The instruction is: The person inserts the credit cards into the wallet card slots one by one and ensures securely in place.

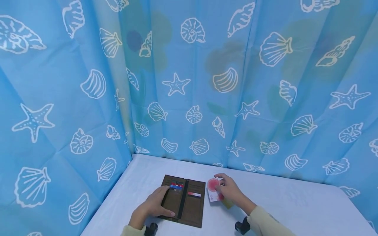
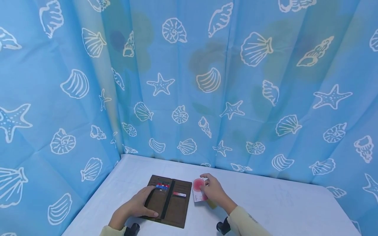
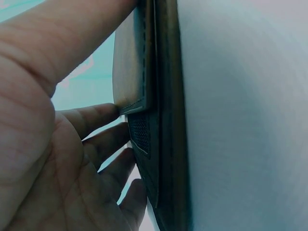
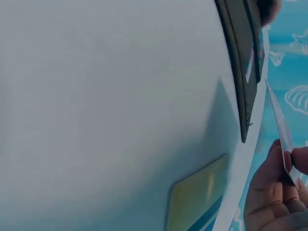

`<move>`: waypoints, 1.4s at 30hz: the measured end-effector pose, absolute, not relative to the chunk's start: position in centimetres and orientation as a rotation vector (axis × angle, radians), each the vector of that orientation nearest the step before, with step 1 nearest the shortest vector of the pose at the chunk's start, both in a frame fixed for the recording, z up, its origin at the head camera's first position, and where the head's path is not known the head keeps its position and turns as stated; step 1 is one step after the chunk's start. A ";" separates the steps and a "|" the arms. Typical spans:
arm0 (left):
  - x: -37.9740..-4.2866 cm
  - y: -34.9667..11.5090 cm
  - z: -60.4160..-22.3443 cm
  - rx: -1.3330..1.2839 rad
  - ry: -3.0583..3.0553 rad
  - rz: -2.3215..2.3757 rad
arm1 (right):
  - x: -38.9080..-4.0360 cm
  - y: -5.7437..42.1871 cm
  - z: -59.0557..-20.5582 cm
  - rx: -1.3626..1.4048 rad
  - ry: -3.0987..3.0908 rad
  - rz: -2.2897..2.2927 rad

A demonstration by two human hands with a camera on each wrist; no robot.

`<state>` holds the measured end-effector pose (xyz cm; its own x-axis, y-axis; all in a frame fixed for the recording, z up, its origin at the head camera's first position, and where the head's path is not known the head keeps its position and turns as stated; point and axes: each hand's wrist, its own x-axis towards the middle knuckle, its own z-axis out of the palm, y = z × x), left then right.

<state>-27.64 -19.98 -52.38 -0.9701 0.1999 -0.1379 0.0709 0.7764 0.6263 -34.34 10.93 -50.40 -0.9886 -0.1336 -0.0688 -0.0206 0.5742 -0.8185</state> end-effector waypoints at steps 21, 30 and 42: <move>-27.6 -20.6 -52.3 0.191 2.786 0.949 | -37.3 7.7 -52.2 -0.221 2.554 -1.614; -27.8 -20.8 -52.1 0.170 2.783 0.941 | -38.2 5.9 -52.2 -0.185 2.542 -1.654; -27.9 -20.3 -52.9 0.211 2.766 0.964 | -38.7 5.1 -52.5 -0.068 2.579 -1.593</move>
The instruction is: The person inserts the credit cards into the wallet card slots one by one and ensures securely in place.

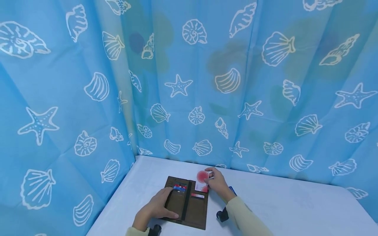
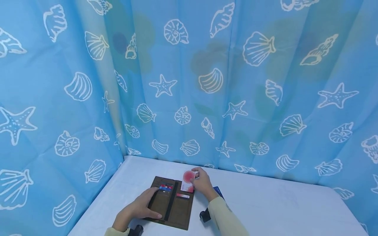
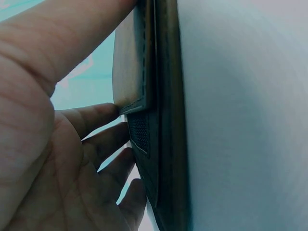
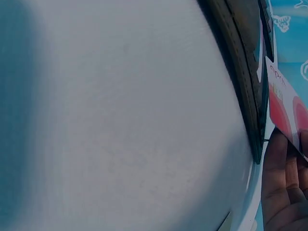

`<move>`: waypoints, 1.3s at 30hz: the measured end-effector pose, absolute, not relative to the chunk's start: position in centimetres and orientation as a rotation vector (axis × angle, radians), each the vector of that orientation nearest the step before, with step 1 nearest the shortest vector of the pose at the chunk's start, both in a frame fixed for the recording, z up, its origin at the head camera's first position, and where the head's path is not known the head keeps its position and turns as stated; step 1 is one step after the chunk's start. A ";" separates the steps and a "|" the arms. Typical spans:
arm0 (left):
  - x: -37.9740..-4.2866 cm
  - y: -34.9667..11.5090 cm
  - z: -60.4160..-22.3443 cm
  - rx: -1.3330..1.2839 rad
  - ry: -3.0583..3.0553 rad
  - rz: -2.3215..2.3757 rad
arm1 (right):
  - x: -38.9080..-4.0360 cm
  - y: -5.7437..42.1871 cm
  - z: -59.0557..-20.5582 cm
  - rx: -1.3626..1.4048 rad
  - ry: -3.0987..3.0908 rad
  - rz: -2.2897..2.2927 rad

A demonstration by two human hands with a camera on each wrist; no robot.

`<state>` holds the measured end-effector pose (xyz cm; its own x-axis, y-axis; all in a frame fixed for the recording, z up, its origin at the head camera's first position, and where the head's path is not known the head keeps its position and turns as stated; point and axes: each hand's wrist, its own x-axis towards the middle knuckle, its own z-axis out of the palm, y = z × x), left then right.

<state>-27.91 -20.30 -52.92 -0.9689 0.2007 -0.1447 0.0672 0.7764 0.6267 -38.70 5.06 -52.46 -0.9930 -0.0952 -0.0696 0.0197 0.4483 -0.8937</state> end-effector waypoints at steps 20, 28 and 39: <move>-28.0 -19.3 -52.3 0.222 2.793 0.947 | -38.5 6.3 -52.7 -0.091 2.604 -1.536; -27.8 -19.3 -52.2 0.191 2.777 0.952 | -38.3 5.8 -53.2 -0.172 2.632 -1.502; -27.6 -19.7 -52.3 0.162 2.776 0.950 | -37.6 5.2 -53.0 -0.190 2.655 -1.461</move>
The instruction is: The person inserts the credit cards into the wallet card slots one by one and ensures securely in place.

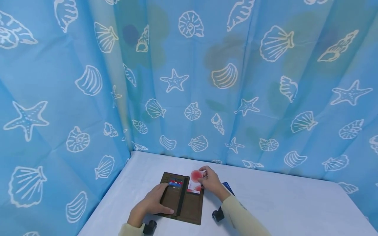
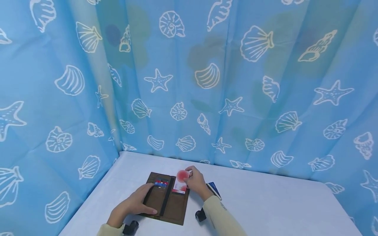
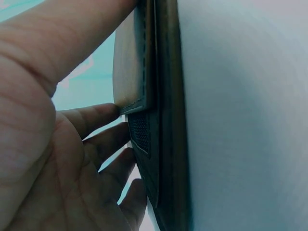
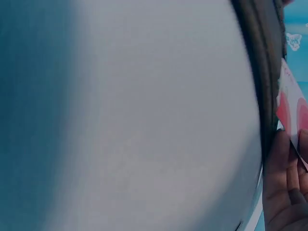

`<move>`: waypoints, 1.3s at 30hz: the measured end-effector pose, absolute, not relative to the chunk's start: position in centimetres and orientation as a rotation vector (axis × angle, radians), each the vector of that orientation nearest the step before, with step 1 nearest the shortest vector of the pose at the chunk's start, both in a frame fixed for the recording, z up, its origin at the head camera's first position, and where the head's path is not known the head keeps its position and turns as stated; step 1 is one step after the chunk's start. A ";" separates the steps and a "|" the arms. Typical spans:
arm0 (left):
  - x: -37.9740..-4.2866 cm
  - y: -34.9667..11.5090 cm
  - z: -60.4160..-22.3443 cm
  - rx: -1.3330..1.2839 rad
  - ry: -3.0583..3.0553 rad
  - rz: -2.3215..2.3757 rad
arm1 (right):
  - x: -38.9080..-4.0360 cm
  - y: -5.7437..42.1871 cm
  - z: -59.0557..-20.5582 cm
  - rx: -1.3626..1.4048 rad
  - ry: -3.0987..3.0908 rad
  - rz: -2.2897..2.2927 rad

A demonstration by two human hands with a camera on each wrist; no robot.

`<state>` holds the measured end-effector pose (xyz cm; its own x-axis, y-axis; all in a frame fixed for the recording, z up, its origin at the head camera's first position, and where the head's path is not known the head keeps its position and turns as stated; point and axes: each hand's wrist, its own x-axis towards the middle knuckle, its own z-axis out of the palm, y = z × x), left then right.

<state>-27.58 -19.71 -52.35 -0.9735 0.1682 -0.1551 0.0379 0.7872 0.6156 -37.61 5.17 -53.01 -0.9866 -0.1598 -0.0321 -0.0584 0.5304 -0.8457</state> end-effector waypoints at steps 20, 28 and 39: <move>-27.5 -20.1 -52.0 0.184 2.806 0.952 | -38.2 5.2 -52.6 -0.289 2.658 -1.291; -27.5 -19.9 -52.2 0.160 2.791 0.939 | -38.0 5.9 -53.2 -0.336 2.647 -1.224; -27.4 -19.7 -52.2 0.173 2.795 0.942 | -37.4 5.9 -53.1 -0.430 2.659 -1.112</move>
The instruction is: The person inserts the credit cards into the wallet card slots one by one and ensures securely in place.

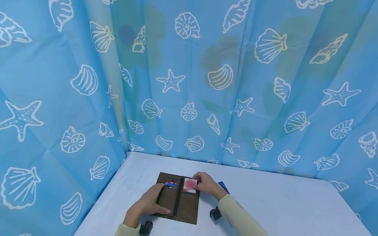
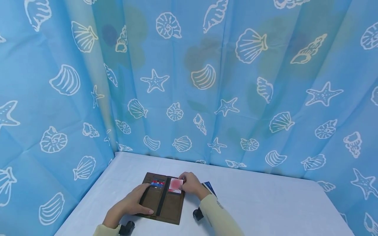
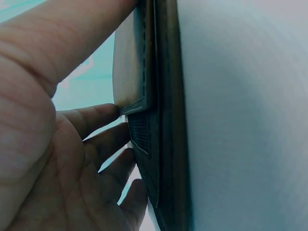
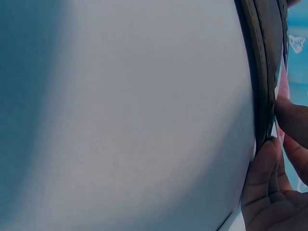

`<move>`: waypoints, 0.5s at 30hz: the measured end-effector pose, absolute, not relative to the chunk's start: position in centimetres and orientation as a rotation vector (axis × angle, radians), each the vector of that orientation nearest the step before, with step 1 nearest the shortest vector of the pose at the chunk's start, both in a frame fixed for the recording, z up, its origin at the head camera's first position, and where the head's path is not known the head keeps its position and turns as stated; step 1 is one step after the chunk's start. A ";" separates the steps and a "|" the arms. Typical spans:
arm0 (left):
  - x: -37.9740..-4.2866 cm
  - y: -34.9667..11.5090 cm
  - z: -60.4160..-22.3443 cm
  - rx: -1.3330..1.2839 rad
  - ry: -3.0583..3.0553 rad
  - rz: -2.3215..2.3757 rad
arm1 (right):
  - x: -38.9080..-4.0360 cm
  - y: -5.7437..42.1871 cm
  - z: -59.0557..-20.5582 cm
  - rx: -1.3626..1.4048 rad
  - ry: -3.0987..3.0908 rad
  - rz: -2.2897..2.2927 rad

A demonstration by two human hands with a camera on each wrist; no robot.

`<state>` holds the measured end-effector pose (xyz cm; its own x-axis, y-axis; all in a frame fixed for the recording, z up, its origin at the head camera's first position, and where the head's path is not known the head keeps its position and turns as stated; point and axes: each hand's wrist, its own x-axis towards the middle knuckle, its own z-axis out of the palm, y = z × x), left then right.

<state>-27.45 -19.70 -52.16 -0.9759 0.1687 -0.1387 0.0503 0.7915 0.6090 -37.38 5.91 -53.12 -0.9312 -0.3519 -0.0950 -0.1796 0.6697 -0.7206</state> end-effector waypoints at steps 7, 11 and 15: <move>-27.6 -19.7 -52.3 0.163 2.800 0.930 | -37.1 5.7 -53.1 -0.441 2.652 -1.128; -27.6 -19.7 -52.3 0.163 2.801 0.930 | -36.9 5.9 -53.0 -0.475 2.644 -1.130; -27.6 -19.7 -52.3 0.159 2.800 0.930 | -36.7 5.9 -52.8 -0.480 2.634 -1.131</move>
